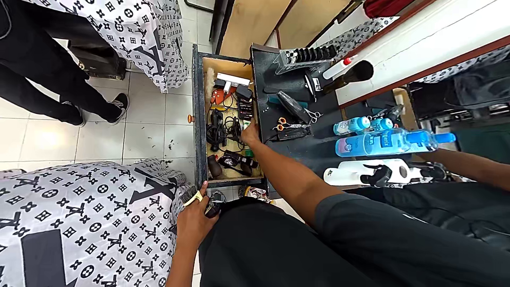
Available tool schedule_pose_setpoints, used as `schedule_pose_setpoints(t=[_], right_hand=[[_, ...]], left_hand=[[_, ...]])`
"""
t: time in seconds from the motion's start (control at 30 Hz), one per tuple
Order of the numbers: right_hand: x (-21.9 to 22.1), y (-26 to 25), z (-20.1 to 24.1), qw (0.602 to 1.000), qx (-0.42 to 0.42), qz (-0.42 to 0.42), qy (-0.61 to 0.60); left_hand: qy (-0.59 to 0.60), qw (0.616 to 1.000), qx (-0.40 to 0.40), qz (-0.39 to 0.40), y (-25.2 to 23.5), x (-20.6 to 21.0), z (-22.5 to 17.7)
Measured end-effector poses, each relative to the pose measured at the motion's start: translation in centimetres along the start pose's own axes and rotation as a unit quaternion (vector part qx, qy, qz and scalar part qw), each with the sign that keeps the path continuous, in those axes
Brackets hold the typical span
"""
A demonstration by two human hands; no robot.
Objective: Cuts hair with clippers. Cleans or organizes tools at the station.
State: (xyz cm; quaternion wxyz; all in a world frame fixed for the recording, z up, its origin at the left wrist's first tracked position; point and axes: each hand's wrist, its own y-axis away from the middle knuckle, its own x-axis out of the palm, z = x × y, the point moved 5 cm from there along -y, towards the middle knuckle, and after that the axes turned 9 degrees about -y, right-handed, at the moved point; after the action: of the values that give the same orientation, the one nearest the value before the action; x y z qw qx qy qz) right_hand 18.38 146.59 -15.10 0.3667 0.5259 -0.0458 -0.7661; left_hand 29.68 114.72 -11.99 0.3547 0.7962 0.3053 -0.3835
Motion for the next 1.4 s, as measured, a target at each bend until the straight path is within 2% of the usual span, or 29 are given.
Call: schedule_pose_setpoints(t=[0.53, 0.73, 0.87, 1.1, 1.4], right_hand=[[0.7, -2.0, 0.5, 1.000, 0.008, 0.003, 0.026], [-0.1, -3.6, 2.1, 0.989, -0.115, -0.084, -0.046], [-0.1, -5.0, 3.7, 0.994, -0.062, -0.083, -0.027], [0.4, -6.7, 4.4, 0.995, 0.015, -0.091, -0.028], [1.0, -7.5, 4.4, 0.994, 0.047, -0.095, -0.032]], left_hand=[[0.002, 0.999, 0.036, -0.002, -0.2, -0.3, 0.6], [0.016, 0.999, 0.040, -0.008, -0.2, -0.2, 0.8], [0.016, 0.999, 0.037, 0.005, -0.3, -0.3, 0.9], [0.026, 0.999, 0.041, -0.020, -0.2, -0.3, 0.9], [0.034, 0.997, 0.051, -0.051, -0.1, -0.2, 1.0]])
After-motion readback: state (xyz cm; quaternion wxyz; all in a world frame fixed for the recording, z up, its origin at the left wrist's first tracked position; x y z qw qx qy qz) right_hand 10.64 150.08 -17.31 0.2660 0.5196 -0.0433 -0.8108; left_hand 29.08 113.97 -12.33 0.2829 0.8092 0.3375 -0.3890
